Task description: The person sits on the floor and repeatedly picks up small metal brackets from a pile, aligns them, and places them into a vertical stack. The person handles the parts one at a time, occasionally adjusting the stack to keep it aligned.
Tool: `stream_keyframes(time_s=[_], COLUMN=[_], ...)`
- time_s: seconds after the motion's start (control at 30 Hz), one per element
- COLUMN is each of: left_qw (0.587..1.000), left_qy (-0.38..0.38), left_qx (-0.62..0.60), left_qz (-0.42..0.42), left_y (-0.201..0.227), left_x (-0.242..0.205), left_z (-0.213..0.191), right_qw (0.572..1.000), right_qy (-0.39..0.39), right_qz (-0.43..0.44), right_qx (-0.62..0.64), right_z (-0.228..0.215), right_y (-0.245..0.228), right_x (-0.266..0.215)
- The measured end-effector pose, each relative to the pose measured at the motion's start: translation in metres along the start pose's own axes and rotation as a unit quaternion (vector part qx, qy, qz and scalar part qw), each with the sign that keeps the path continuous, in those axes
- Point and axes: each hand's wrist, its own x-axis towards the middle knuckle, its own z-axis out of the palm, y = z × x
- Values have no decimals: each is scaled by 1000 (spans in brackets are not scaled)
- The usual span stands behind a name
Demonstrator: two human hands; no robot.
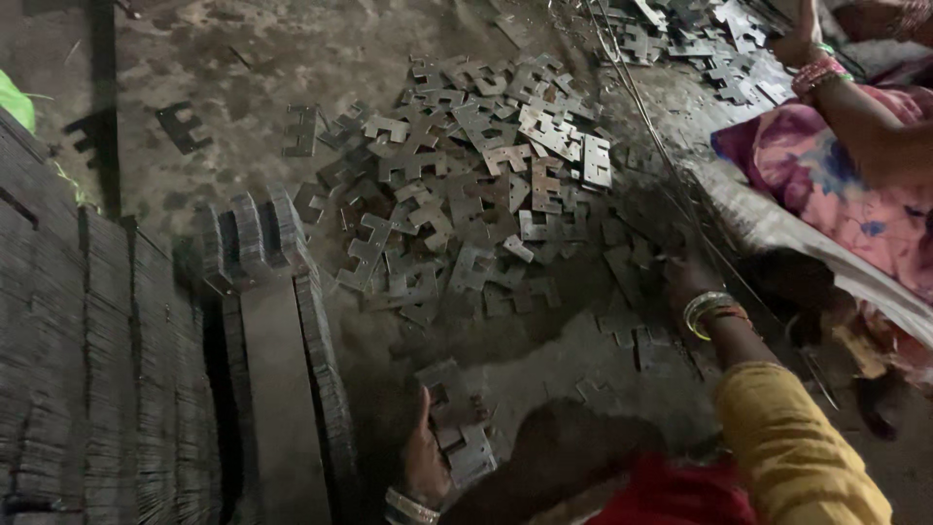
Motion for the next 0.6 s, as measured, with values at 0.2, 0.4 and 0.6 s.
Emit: stream_keyframes(time_s=[0.2, 0.4, 0.6], left_qw=[999, 989, 999], left_qy=[-12, -71, -35], left_qx=[32, -78, -13], left_qz=[18, -102, 26], left_y=[-5, -12, -19], left_x=[16, 21, 18], left_z=[2, 9, 4], right_qw=[969, 925, 986], right_qy=[-17, 6, -82], right_qz=[-132, -176, 102], right_qx=[-206, -336, 108], right_z=[9, 15, 37], right_y=[8, -3, -28], right_x=[31, 25, -12])
